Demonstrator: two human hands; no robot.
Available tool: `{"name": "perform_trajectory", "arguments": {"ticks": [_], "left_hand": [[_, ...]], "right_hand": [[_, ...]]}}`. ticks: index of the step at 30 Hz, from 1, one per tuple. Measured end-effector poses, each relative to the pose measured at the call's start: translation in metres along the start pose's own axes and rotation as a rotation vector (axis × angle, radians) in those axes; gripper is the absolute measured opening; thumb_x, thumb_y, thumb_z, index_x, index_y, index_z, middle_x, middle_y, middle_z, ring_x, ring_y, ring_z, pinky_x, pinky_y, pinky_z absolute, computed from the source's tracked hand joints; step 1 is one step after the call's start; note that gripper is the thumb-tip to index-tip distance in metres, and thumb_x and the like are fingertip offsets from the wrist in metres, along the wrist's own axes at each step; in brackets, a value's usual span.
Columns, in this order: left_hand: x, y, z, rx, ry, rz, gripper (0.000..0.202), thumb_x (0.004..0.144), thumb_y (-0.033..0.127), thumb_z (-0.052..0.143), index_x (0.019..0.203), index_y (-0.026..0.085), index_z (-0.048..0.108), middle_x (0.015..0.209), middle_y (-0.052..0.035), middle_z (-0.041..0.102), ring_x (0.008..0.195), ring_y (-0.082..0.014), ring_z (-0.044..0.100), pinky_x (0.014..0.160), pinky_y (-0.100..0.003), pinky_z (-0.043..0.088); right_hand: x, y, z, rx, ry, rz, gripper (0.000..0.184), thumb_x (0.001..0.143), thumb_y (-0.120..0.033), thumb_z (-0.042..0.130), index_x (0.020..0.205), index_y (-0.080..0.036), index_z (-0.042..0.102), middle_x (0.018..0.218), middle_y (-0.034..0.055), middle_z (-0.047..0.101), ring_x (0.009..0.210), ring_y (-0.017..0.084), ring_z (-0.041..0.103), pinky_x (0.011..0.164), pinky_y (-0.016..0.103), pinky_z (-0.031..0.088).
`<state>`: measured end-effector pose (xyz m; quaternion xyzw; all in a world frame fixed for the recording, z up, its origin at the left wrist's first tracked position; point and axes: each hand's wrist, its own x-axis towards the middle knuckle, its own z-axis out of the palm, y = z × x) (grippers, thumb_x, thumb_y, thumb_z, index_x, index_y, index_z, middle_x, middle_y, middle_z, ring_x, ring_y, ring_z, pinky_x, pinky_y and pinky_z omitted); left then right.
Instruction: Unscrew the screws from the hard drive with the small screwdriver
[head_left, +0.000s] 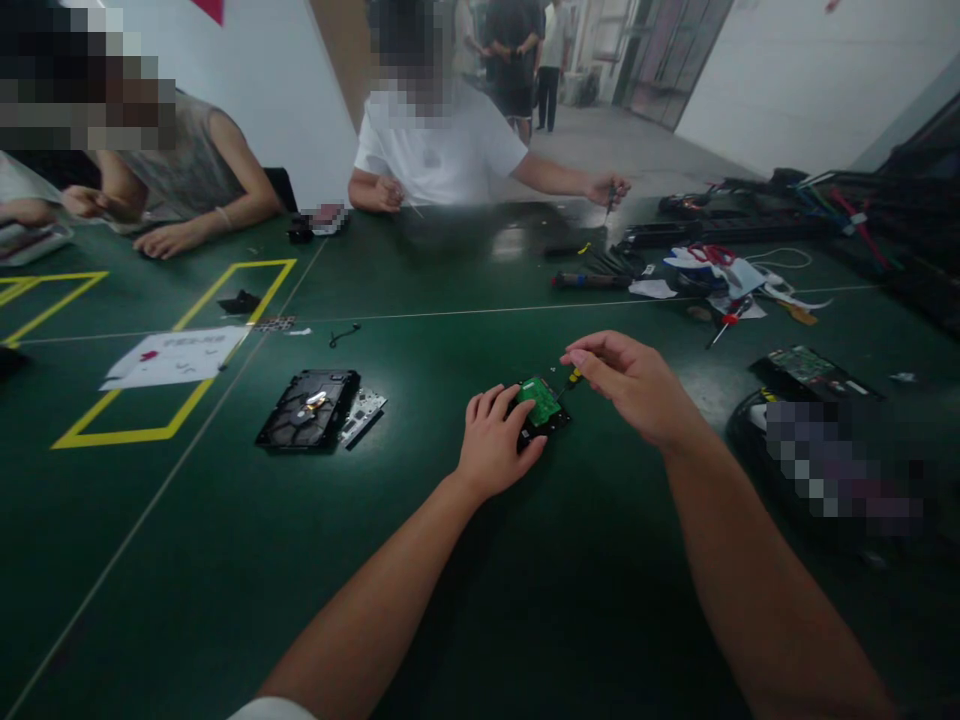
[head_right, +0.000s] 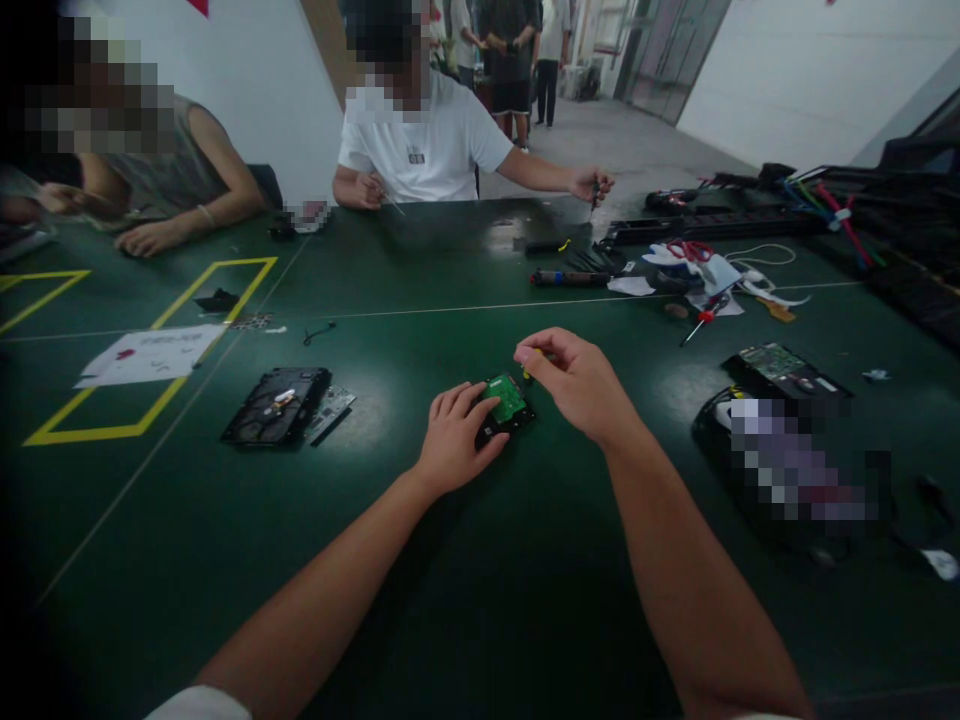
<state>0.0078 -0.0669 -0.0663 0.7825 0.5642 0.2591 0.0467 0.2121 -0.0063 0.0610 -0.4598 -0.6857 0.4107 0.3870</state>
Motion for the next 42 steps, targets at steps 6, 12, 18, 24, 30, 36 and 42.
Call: {"name": "perform_trajectory", "arguments": {"ticks": [6,12,18,24,30,36,42], "left_hand": [[-0.0005,-0.0001,-0.0006,-0.003,-0.003,0.001,0.054,0.095,0.051,0.067,0.143,0.027,0.062,0.158,-0.0113,0.053,0.151,-0.0372,0.041,0.124,-0.061,0.031],[-0.0003,-0.0007,0.0002,-0.001,-0.006,-0.003,0.054,0.095,0.051,0.067,0.144,0.027,0.061,0.158,-0.0115,0.054,0.151,-0.0381,0.041,0.124,-0.061,0.031],[-0.0003,-0.0011,0.0005,-0.006,-0.002,-0.001,0.055,0.095,0.050,0.068,0.144,0.028,0.061,0.158,-0.0113,0.053,0.151,-0.0384,0.041,0.123,-0.062,0.031],[0.0000,-0.0001,0.0005,-0.007,0.001,-0.006,0.055,0.094,0.050,0.069,0.143,0.028,0.062,0.158,-0.0111,0.054,0.150,-0.0382,0.042,0.123,-0.061,0.032],[-0.0001,0.0008,0.0000,-0.004,0.009,-0.005,0.054,0.095,0.050,0.068,0.143,0.027,0.062,0.157,-0.0109,0.054,0.150,-0.0376,0.042,0.123,-0.060,0.033],[0.0000,0.0003,-0.0004,0.001,0.006,-0.004,0.054,0.094,0.050,0.068,0.143,0.028,0.062,0.157,-0.0106,0.054,0.150,-0.0373,0.042,0.123,-0.060,0.033],[-0.0002,-0.0002,-0.0001,-0.001,0.007,-0.003,0.054,0.094,0.050,0.069,0.143,0.028,0.062,0.158,-0.0109,0.054,0.151,-0.0378,0.041,0.123,-0.060,0.033]], "right_hand": [[0.0024,0.0070,0.0015,0.083,0.059,0.062,0.037,0.091,-0.054,0.077,0.101,-0.022,0.063,0.083,0.0013,0.069,0.051,0.009,0.053,0.045,0.025,0.038],[-0.0004,0.0030,-0.0005,0.032,0.045,0.034,0.028,0.103,-0.045,0.063,0.112,-0.022,0.075,0.066,-0.0014,0.059,0.054,0.012,0.053,0.051,0.026,0.041],[-0.0006,0.0012,0.0022,0.132,-0.017,0.045,0.028,0.100,-0.044,0.067,0.119,-0.024,0.071,0.098,0.0046,0.072,0.058,0.011,0.056,0.049,0.026,0.039],[0.0003,-0.0022,0.0058,0.125,-0.021,0.017,0.029,0.100,-0.049,0.067,0.108,-0.022,0.073,0.102,0.0055,0.073,0.068,0.013,0.060,0.060,0.028,0.050],[-0.0005,0.0004,0.0032,0.091,-0.049,0.046,0.030,0.096,-0.048,0.073,0.112,-0.023,0.074,0.094,0.0036,0.072,0.058,0.010,0.055,0.048,0.026,0.038],[0.0016,0.0043,0.0044,0.165,-0.039,0.029,0.028,0.100,-0.048,0.066,0.111,-0.022,0.071,0.116,0.0079,0.074,0.069,0.013,0.066,0.056,0.027,0.049],[0.0017,0.0039,-0.0001,0.096,-0.033,0.060,0.031,0.102,-0.046,0.063,0.117,-0.022,0.075,0.065,-0.0018,0.058,0.055,0.012,0.050,0.049,0.026,0.036]]}}
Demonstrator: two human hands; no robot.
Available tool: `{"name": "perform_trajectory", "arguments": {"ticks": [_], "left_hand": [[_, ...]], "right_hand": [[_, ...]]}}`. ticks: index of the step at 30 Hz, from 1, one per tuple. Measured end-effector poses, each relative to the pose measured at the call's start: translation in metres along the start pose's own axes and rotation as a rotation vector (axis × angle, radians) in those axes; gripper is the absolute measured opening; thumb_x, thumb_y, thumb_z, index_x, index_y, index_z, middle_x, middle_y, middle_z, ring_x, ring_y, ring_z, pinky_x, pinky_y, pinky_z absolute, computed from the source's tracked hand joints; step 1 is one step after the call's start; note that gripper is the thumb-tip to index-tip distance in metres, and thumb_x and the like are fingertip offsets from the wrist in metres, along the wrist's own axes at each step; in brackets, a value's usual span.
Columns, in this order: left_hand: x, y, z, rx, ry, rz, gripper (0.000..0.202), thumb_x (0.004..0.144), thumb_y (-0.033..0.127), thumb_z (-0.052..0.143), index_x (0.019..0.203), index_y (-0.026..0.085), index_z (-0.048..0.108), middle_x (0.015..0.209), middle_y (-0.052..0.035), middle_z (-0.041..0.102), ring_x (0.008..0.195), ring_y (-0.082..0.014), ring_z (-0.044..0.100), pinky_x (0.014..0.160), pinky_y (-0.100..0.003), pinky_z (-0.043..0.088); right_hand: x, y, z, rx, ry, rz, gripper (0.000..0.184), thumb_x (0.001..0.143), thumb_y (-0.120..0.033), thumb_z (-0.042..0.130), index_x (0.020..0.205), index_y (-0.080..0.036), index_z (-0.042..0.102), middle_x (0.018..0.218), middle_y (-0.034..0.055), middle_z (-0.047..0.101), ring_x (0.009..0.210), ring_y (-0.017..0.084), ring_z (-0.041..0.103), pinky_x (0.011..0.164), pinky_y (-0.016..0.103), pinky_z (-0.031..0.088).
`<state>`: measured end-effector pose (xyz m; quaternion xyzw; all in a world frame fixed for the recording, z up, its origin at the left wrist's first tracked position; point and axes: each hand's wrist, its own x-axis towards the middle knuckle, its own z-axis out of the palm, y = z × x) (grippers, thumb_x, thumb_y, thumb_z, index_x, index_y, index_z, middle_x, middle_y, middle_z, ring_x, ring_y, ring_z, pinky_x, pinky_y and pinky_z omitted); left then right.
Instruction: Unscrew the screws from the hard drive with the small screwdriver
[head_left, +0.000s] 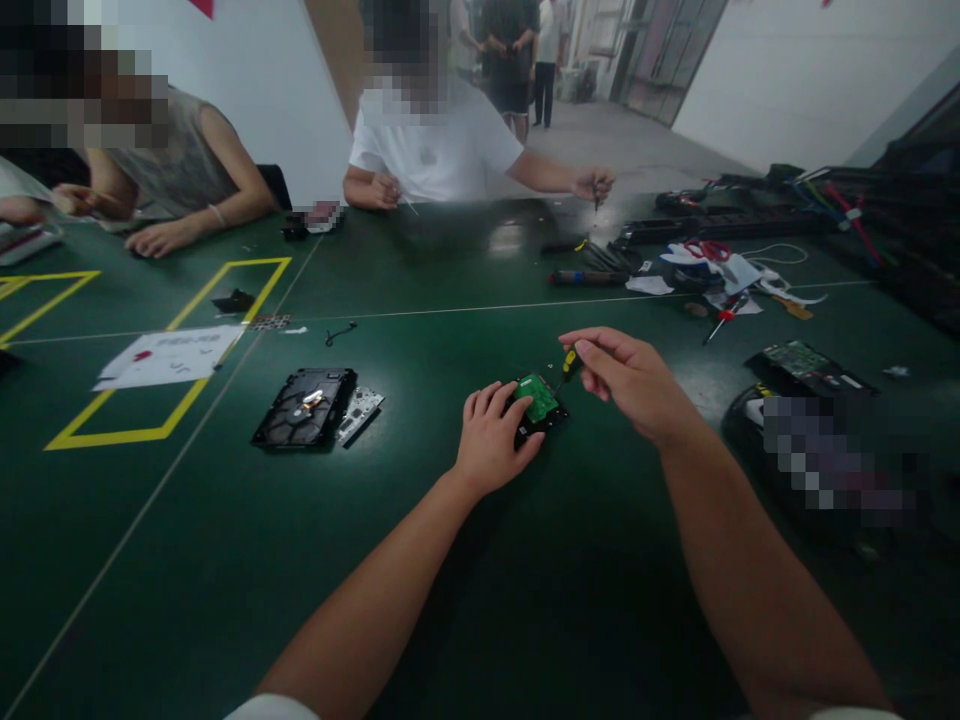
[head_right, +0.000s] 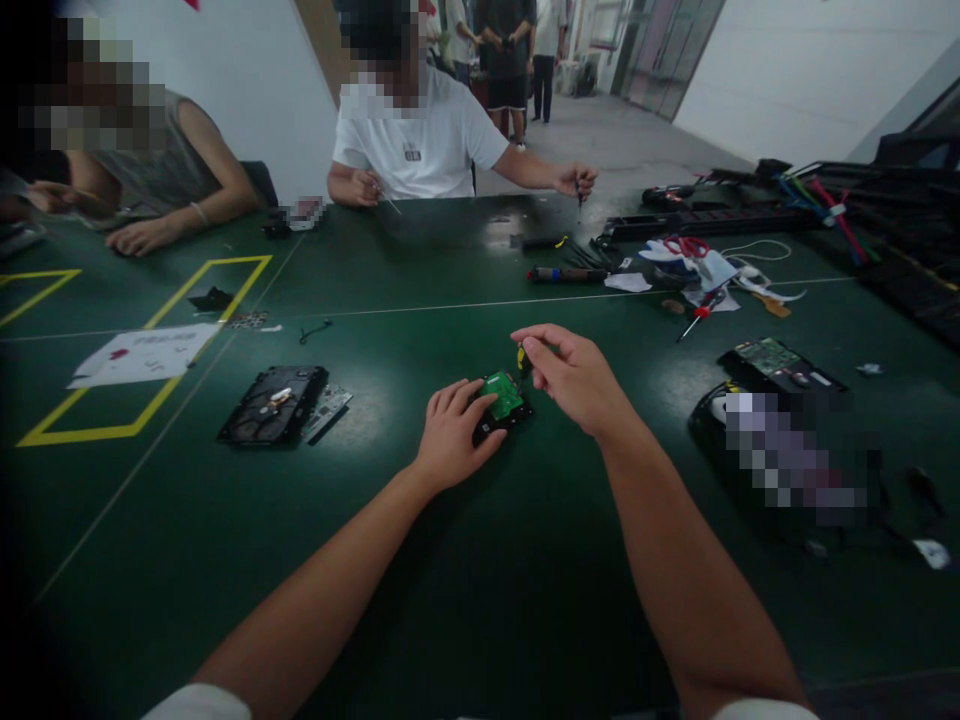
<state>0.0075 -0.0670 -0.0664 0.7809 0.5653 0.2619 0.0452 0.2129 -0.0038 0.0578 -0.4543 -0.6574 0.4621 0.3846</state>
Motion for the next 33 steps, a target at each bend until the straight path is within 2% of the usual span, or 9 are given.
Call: {"name": "perform_trajectory", "arguments": {"ticks": [6,9,13,17,20,23,25,29,33], "left_hand": [[0.0011,-0.0033,0.0007,-0.021,0.004,-0.011,0.052,0.094,0.052,0.071,0.140,0.029,0.065,0.158,-0.0106,0.052,0.150,-0.0373,0.044,0.123,-0.060,0.035],[0.0017,-0.0046,0.0016,-0.012,0.015,-0.019,0.051,0.096,0.053,0.070,0.140,0.028,0.066,0.158,-0.0114,0.052,0.150,-0.0362,0.044,0.126,-0.059,0.033],[0.0017,-0.0049,0.0034,-0.008,0.011,-0.017,0.053,0.096,0.053,0.070,0.141,0.027,0.064,0.159,-0.0123,0.052,0.152,-0.0361,0.042,0.127,-0.060,0.031],[0.0017,-0.0048,0.0046,-0.003,0.003,-0.022,0.054,0.095,0.053,0.070,0.142,0.028,0.062,0.160,-0.0121,0.051,0.153,-0.0365,0.042,0.127,-0.061,0.031],[0.0014,-0.0048,0.0046,0.001,0.006,-0.020,0.053,0.096,0.053,0.069,0.142,0.027,0.062,0.160,-0.0121,0.051,0.153,-0.0361,0.041,0.128,-0.061,0.030],[0.0011,-0.0048,0.0043,0.001,0.005,-0.018,0.053,0.096,0.053,0.069,0.142,0.027,0.062,0.160,-0.0122,0.051,0.153,-0.0360,0.041,0.128,-0.060,0.029],[0.0009,-0.0047,0.0041,0.003,0.009,-0.016,0.053,0.096,0.053,0.069,0.142,0.027,0.062,0.160,-0.0123,0.051,0.153,-0.0360,0.041,0.129,-0.060,0.029],[0.0010,-0.0042,0.0035,0.001,0.006,-0.016,0.053,0.096,0.052,0.068,0.142,0.026,0.062,0.159,-0.0129,0.051,0.154,-0.0362,0.040,0.129,-0.060,0.028],[0.0011,-0.0041,0.0029,-0.002,0.000,-0.018,0.053,0.097,0.053,0.068,0.143,0.027,0.062,0.160,-0.0122,0.050,0.154,-0.0364,0.040,0.129,-0.061,0.029]], "right_hand": [[0.0012,0.0034,0.0016,-0.039,0.102,0.006,0.035,0.085,-0.051,0.084,0.097,-0.021,0.070,0.077,0.0014,0.066,0.058,0.012,0.054,0.048,0.027,0.039],[0.0032,0.0065,0.0053,-0.005,0.150,0.005,0.038,0.082,-0.050,0.087,0.096,-0.022,0.067,0.086,0.0024,0.069,0.057,0.011,0.055,0.047,0.026,0.040],[0.0032,0.0063,0.0060,0.008,0.147,-0.044,0.034,0.088,-0.048,0.081,0.112,-0.024,0.074,0.091,0.0016,0.068,0.058,0.010,0.055,0.047,0.026,0.040],[0.0021,0.0051,0.0045,-0.018,0.122,-0.023,0.030,0.092,-0.047,0.077,0.110,-0.023,0.081,0.082,0.0028,0.069,0.060,0.012,0.056,0.050,0.026,0.044],[0.0026,0.0047,0.0060,0.102,0.134,0.019,0.029,0.092,-0.047,0.076,0.105,-0.022,0.080,0.096,0.0060,0.075,0.064,0.012,0.060,0.055,0.027,0.050],[0.0026,0.0034,0.0080,0.243,0.072,0.057,0.027,0.096,-0.046,0.070,0.105,-0.022,0.078,0.115,0.0086,0.076,0.069,0.013,0.066,0.061,0.029,0.057],[0.0020,0.0021,0.0084,0.248,0.025,0.054,0.025,0.096,-0.043,0.070,0.106,-0.022,0.078,0.112,0.0082,0.076,0.071,0.013,0.067,0.063,0.029,0.057],[0.0014,0.0011,0.0067,0.079,0.022,-0.012,0.027,0.096,-0.042,0.072,0.112,-0.023,0.080,0.087,0.0032,0.072,0.065,0.013,0.061,0.057,0.027,0.050],[0.0029,0.0032,0.0037,-0.003,0.078,-0.037,0.024,0.092,-0.043,0.077,0.100,-0.021,0.079,0.085,0.0038,0.073,0.068,0.014,0.060,0.055,0.026,0.046]]}}
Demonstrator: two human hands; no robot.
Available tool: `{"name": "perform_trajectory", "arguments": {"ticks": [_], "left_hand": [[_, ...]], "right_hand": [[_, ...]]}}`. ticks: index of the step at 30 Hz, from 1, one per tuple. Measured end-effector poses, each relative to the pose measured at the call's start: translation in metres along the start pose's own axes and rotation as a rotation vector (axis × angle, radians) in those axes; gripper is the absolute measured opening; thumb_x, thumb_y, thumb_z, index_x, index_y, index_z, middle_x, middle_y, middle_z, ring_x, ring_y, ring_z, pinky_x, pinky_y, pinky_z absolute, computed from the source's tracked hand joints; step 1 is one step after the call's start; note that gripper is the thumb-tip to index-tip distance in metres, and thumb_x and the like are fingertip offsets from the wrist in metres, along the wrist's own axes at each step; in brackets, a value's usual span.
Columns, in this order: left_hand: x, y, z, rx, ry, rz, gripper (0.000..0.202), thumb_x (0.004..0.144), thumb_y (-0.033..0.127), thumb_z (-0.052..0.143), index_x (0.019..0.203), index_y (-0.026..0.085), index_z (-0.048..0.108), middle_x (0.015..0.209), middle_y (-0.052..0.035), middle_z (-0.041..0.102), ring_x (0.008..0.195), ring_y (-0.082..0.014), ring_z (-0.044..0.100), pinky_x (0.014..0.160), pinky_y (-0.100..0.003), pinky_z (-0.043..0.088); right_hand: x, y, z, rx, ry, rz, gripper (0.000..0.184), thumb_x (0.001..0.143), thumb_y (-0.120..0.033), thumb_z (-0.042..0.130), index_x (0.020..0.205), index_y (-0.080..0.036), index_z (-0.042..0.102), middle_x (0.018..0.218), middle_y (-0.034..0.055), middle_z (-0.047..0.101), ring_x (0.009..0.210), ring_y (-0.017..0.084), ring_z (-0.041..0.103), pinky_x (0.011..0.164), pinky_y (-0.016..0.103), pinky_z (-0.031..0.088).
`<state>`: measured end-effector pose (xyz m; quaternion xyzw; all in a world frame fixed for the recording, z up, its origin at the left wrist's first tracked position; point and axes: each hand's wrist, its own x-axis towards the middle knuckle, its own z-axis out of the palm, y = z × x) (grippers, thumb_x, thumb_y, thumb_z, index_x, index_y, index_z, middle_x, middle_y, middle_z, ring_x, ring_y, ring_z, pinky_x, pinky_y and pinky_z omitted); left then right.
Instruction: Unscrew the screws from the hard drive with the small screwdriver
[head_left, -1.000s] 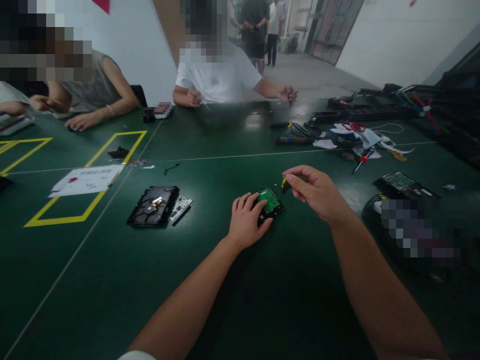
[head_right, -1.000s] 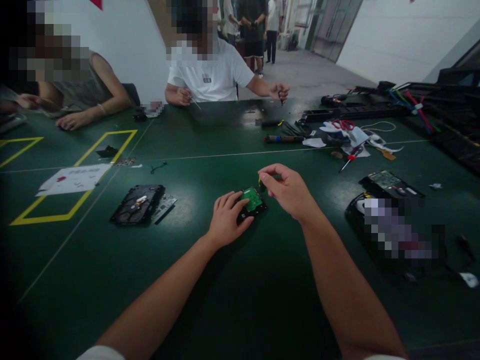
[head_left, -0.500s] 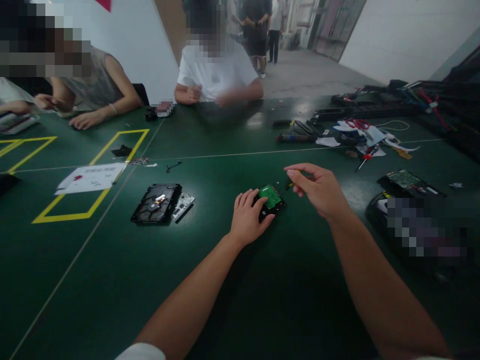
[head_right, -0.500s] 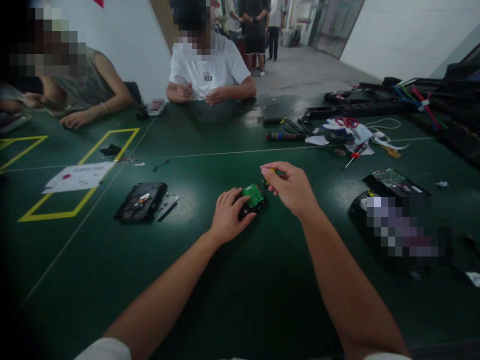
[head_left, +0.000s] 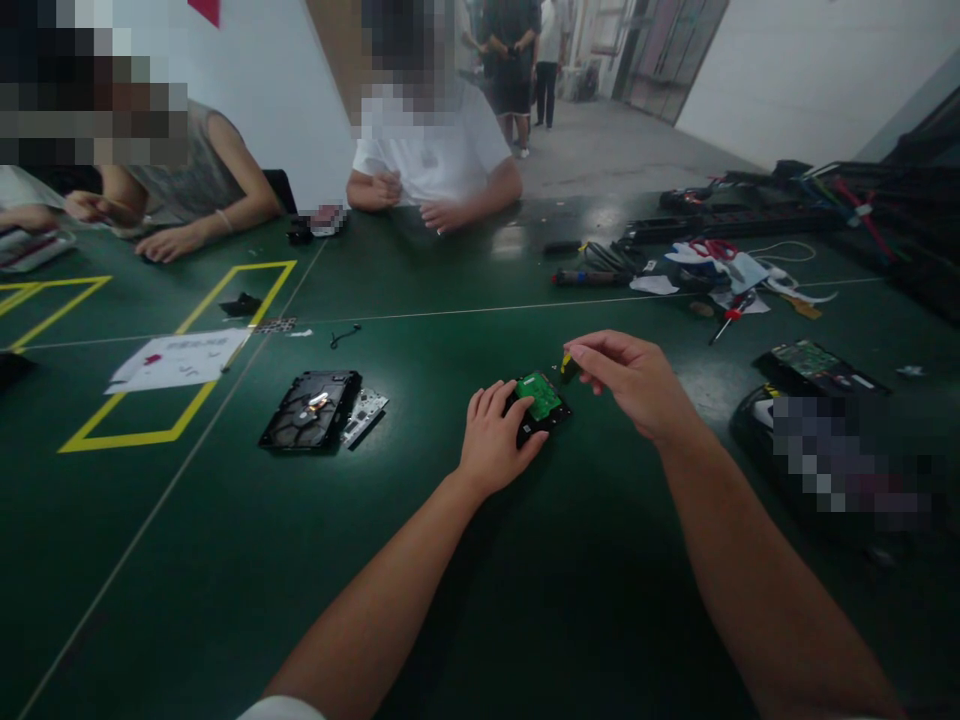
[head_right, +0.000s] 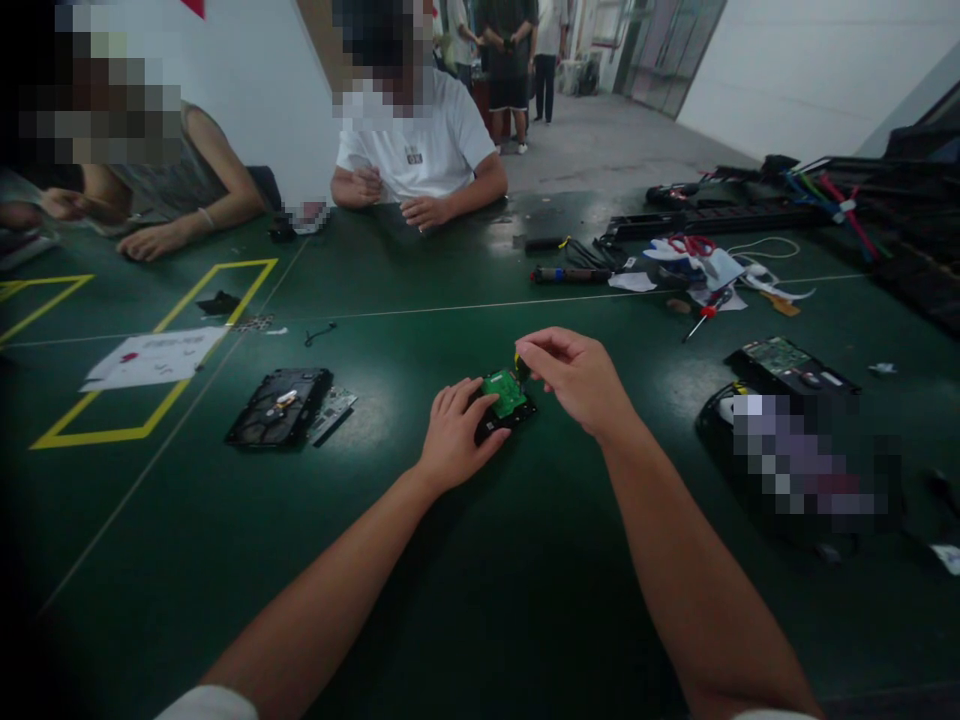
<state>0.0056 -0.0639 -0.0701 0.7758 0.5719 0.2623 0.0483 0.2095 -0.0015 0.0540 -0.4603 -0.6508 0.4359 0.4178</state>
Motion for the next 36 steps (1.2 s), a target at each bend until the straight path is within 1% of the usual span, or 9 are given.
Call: {"name": "perform_trajectory", "arguments": {"ticks": [4,7,9,15,19,22,26,31,36], "left_hand": [[0.000,0.000,0.000,0.003,-0.005,0.001,0.053,0.098,0.054,0.066,0.143,0.027,0.061,0.160,-0.0120,0.050,0.154,-0.0364,0.040,0.128,-0.062,0.029],[0.000,0.000,0.000,-0.002,-0.001,-0.002,0.053,0.097,0.053,0.067,0.143,0.026,0.061,0.160,-0.0127,0.050,0.154,-0.0367,0.040,0.128,-0.061,0.028],[0.000,0.000,0.001,-0.004,0.000,-0.001,0.054,0.097,0.053,0.068,0.143,0.027,0.061,0.160,-0.0124,0.051,0.153,-0.0369,0.041,0.128,-0.061,0.029],[0.000,-0.001,0.002,-0.002,0.001,-0.002,0.054,0.095,0.052,0.070,0.143,0.027,0.062,0.160,-0.0122,0.051,0.153,-0.0366,0.041,0.128,-0.061,0.029],[0.000,-0.001,0.002,-0.001,0.000,0.001,0.054,0.095,0.052,0.070,0.143,0.028,0.062,0.159,-0.0121,0.051,0.153,-0.0373,0.041,0.128,-0.062,0.029],[0.000,-0.002,0.002,-0.001,0.005,0.003,0.054,0.095,0.052,0.070,0.143,0.027,0.062,0.159,-0.0123,0.051,0.153,-0.0369,0.041,0.128,-0.061,0.029],[-0.001,-0.002,0.003,-0.004,0.009,0.005,0.053,0.096,0.052,0.069,0.143,0.027,0.062,0.159,-0.0121,0.051,0.153,-0.0368,0.041,0.128,-0.061,0.029],[-0.001,-0.002,0.003,-0.004,0.009,0.007,0.054,0.097,0.053,0.068,0.143,0.027,0.061,0.160,-0.0123,0.051,0.153,-0.0368,0.041,0.128,-0.061,0.029],[-0.001,-0.001,0.001,-0.002,0.015,0.010,0.052,0.097,0.052,0.067,0.142,0.026,0.062,0.159,-0.0126,0.051,0.153,-0.0360,0.041,0.129,-0.060,0.029]], "right_hand": [[0.000,0.002,0.000,0.085,0.046,0.076,0.023,0.087,-0.039,0.082,0.091,-0.020,0.070,0.085,0.0044,0.075,0.059,0.011,0.058,0.048,0.025,0.042],[-0.001,0.001,0.003,0.151,-0.022,0.092,0.016,0.092,-0.036,0.074,0.099,-0.021,0.071,0.106,0.0069,0.079,0.053,0.008,0.055,0.042,0.023,0.036],[-0.001,0.001,0.005,0.163,-0.080,0.083,0.020,0.096,-0.038,0.070,0.104,-0.021,0.076,0.109,0.0077,0.079,0.054,0.008,0.054,0.042,0.022,0.036],[0.000,0.001,0.004,0.374,-0.128,0.143,0.025,0.096,-0.043,0.071,0.102,-0.019,0.077,0.109,0.0087,0.076,0.067,0.011,0.066,0.056,0.023,0.053],[-0.001,0.001,0.002,0.360,-0.164,0.162,0.023,0.095,-0.041,0.075,0.101,-0.020,0.072,0.115,0.0088,0.076,0.070,0.013,0.070,0.058,0.025,0.056],[0.000,0.003,0.001,0.292,-0.137,0.126,0.027,0.094,-0.044,0.077,0.107,-0.022,0.069,0.109,0.0063,0.077,0.064,0.012,0.067,0.050,0.024,0.050],[0.003,0.005,-0.002,0.150,-0.083,0.048,0.030,0.096,-0.043,0.073,0.118,-0.023,0.075,0.104,0.0050,0.076,0.059,0.009,0.057,0.047,0.023,0.040],[0.002,0.002,-0.005,0.076,-0.033,0.027,0.023,0.091,-0.042,0.079,0.095,-0.019,0.077,0.078,0.0009,0.067,0.061,0.010,0.053,0.053,0.024,0.041],[0.001,0.002,-0.002,0.079,-0.021,0.084,0.038,0.081,-0.050,0.089,0.084,-0.020,0.066,0.069,-0.0016,0.064,0.057,0.011,0.053,0.050,0.025,0.040]]}}
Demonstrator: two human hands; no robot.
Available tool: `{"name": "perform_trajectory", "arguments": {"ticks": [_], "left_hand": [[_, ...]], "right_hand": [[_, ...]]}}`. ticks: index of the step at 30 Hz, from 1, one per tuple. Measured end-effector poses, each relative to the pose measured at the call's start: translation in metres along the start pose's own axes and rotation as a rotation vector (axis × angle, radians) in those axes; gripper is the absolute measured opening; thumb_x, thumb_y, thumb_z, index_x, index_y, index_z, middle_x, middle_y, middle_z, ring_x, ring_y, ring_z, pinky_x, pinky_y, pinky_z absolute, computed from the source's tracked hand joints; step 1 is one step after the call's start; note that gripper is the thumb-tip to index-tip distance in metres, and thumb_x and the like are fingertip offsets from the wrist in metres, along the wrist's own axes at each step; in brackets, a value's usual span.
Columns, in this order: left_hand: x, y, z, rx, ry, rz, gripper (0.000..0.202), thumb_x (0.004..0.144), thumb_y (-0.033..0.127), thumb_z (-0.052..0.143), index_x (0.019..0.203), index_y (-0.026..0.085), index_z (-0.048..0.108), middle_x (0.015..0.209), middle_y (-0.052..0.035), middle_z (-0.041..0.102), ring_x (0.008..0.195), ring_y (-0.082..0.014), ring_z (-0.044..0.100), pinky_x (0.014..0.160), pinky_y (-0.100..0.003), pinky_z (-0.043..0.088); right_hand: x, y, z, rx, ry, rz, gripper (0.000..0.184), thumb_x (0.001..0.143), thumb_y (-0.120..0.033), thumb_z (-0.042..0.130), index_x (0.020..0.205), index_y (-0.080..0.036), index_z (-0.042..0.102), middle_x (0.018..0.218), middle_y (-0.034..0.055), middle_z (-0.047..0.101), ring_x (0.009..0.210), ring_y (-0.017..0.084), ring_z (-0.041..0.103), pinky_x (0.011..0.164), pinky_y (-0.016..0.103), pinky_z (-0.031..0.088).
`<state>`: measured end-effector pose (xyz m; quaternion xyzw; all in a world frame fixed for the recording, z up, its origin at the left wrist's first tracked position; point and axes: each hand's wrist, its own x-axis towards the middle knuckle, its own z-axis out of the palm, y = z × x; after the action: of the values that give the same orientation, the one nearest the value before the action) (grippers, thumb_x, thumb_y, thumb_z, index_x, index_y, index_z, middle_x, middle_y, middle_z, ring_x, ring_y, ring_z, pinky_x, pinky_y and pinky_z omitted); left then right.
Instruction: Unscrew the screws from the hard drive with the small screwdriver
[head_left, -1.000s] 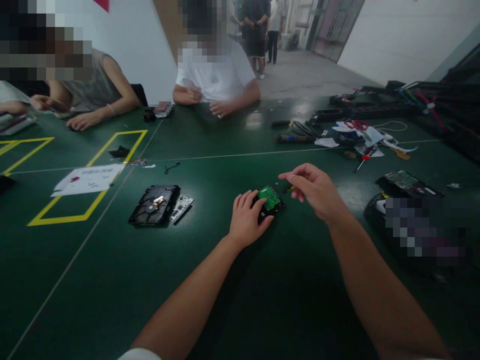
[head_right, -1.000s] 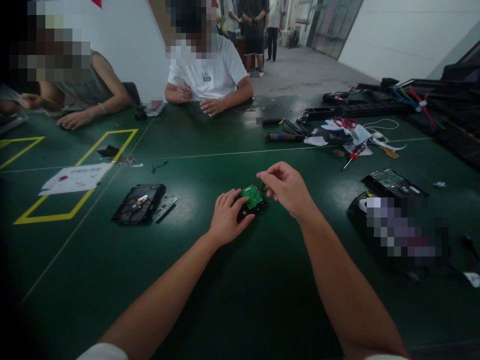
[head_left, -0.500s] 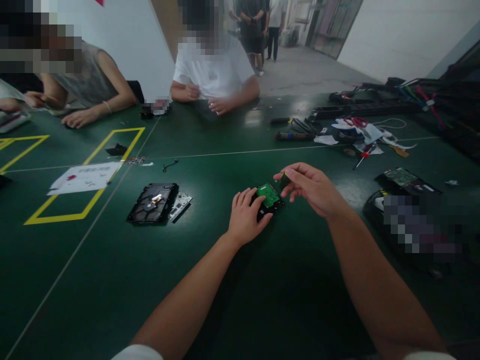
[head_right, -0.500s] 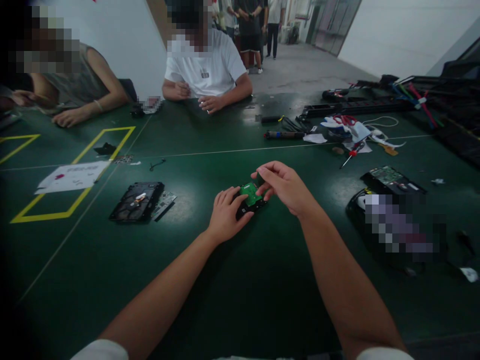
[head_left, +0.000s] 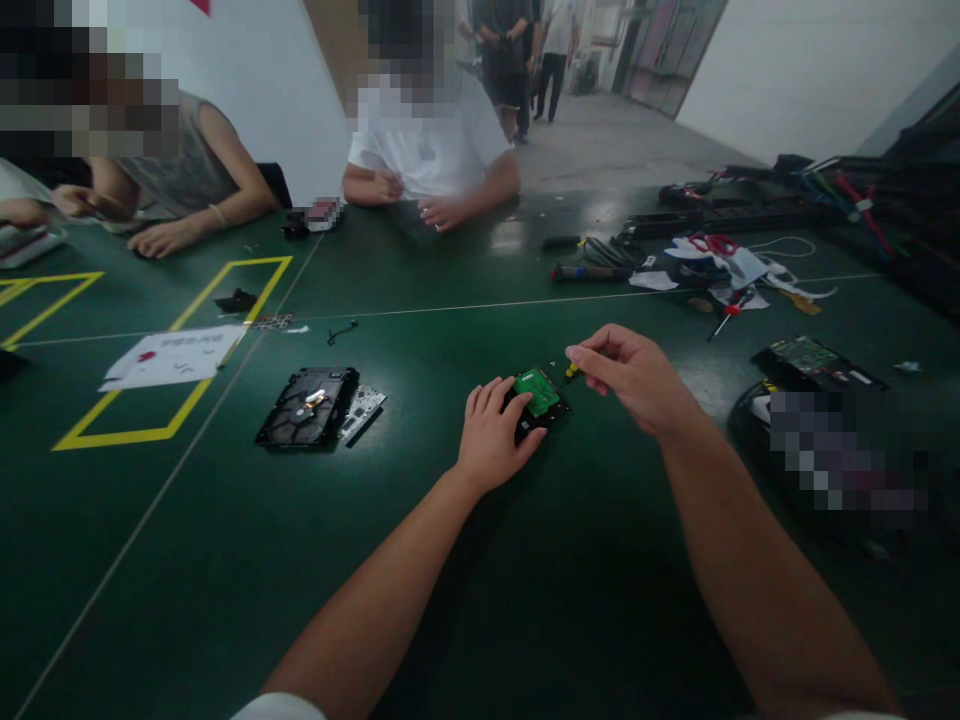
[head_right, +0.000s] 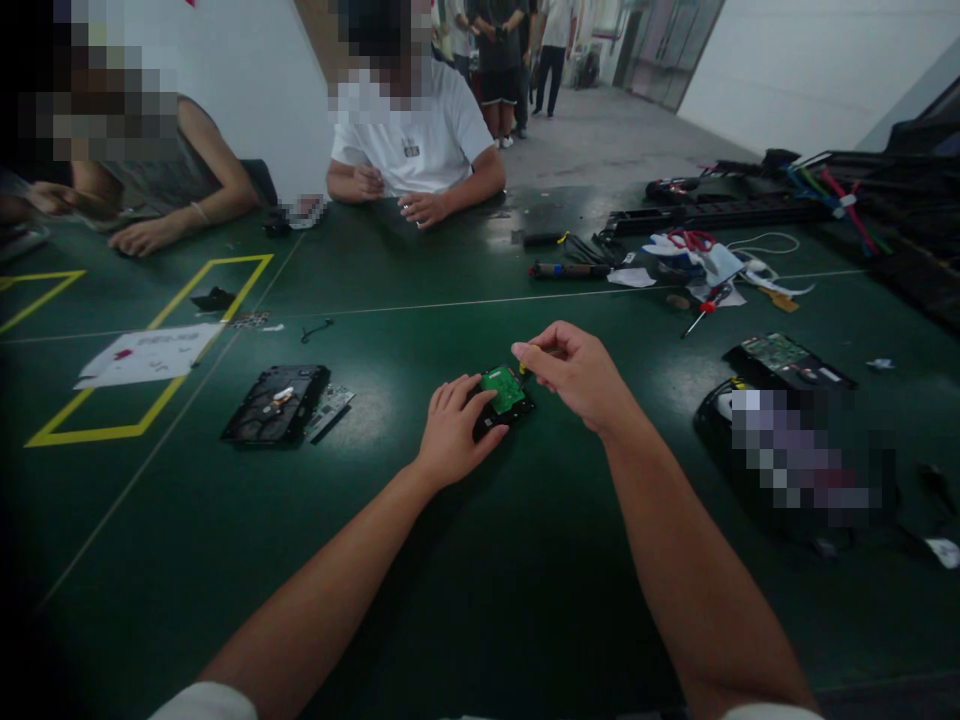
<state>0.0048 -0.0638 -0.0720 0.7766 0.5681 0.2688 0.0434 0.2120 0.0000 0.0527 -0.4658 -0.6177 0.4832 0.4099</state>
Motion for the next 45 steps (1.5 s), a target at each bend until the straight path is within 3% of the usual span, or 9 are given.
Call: {"name": "perform_trajectory", "arguments": {"ticks": [4,9,15,18,30,39,45], "left_hand": [[0.000,0.000,0.000,-0.005,-0.001,-0.001,0.054,0.096,0.051,0.069,0.143,0.027,0.061,0.159,-0.0124,0.051,0.153,-0.0365,0.041,0.128,-0.061,0.029],[0.001,0.000,0.001,-0.007,0.003,-0.001,0.053,0.096,0.052,0.069,0.142,0.026,0.062,0.159,-0.0132,0.051,0.153,-0.0367,0.041,0.128,-0.061,0.029],[0.000,0.000,0.000,-0.003,0.001,0.000,0.052,0.096,0.051,0.069,0.142,0.026,0.062,0.159,-0.0132,0.052,0.153,-0.0361,0.041,0.128,-0.060,0.028],[0.000,0.001,0.000,0.002,0.000,-0.002,0.052,0.097,0.051,0.068,0.142,0.026,0.062,0.159,-0.0128,0.052,0.153,-0.0357,0.041,0.129,-0.060,0.028],[0.000,0.000,0.000,-0.010,-0.006,-0.005,0.053,0.096,0.051,0.069,0.142,0.027,0.062,0.159,-0.0126,0.052,0.153,-0.0371,0.042,0.128,-0.062,0.029],[0.001,0.000,0.000,0.000,-0.013,-0.009,0.053,0.096,0.052,0.069,0.142,0.027,0.062,0.160,-0.0123,0.051,0.153,-0.0362,0.042,0.128,-0.061,0.030],[0.000,0.000,0.001,0.003,-0.007,-0.006,0.052,0.096,0.052,0.069,0.142,0.027,0.063,0.159,-0.0122,0.051,0.153,-0.0361,0.042,0.128,-0.061,0.029]], "right_hand": [[-0.001,0.002,0.006,-0.052,0.013,0.027,0.046,0.077,-0.056,0.091,0.085,-0.021,0.062,0.066,-0.0015,0.065,0.053,0.011,0.054,0.046,0.024,0.039],[-0.001,0.002,0.006,-0.022,-0.018,-0.019,0.041,0.085,-0.057,0.084,0.092,-0.021,0.067,0.069,-0.0011,0.065,0.052,0.011,0.055,0.044,0.024,0.039],[-0.002,-0.001,0.000,-0.016,-0.097,-0.061,0.036,0.096,-0.054,0.072,0.110,-0.021,0.079,0.099,0.0065,0.075,0.061,0.011,0.062,0.051,0.027,0.048],[-0.005,-0.005,-0.002,-0.040,-0.151,-0.065,0.036,0.098,-0.053,0.071,0.113,-0.022,0.080,0.103,0.0070,0.075,0.064,0.012,0.062,0.054,0.028,0.051],[-0.006,-0.007,-0.001,-0.085,-0.149,-0.086,0.033,0.099,-0.053,0.070,0.108,-0.022,0.080,0.085,0.0039,0.073,0.062,0.014,0.061,0.057,0.030,0.051],[-0.007,-0.007,0.000,-0.096,-0.158,-0.088,0.028,0.101,-0.047,0.068,0.110,-0.023,0.080,0.092,0.0048,0.074,0.064,0.014,0.061,0.058,0.029,0.050],[-0.008,-0.009,0.001,-0.104,-0.147,-0.093,0.029,0.100,-0.049,0.068,0.107,-0.023,0.080,0.086,0.0042,0.073,0.062,0.014,0.061,0.056,0.029,0.049]]}}
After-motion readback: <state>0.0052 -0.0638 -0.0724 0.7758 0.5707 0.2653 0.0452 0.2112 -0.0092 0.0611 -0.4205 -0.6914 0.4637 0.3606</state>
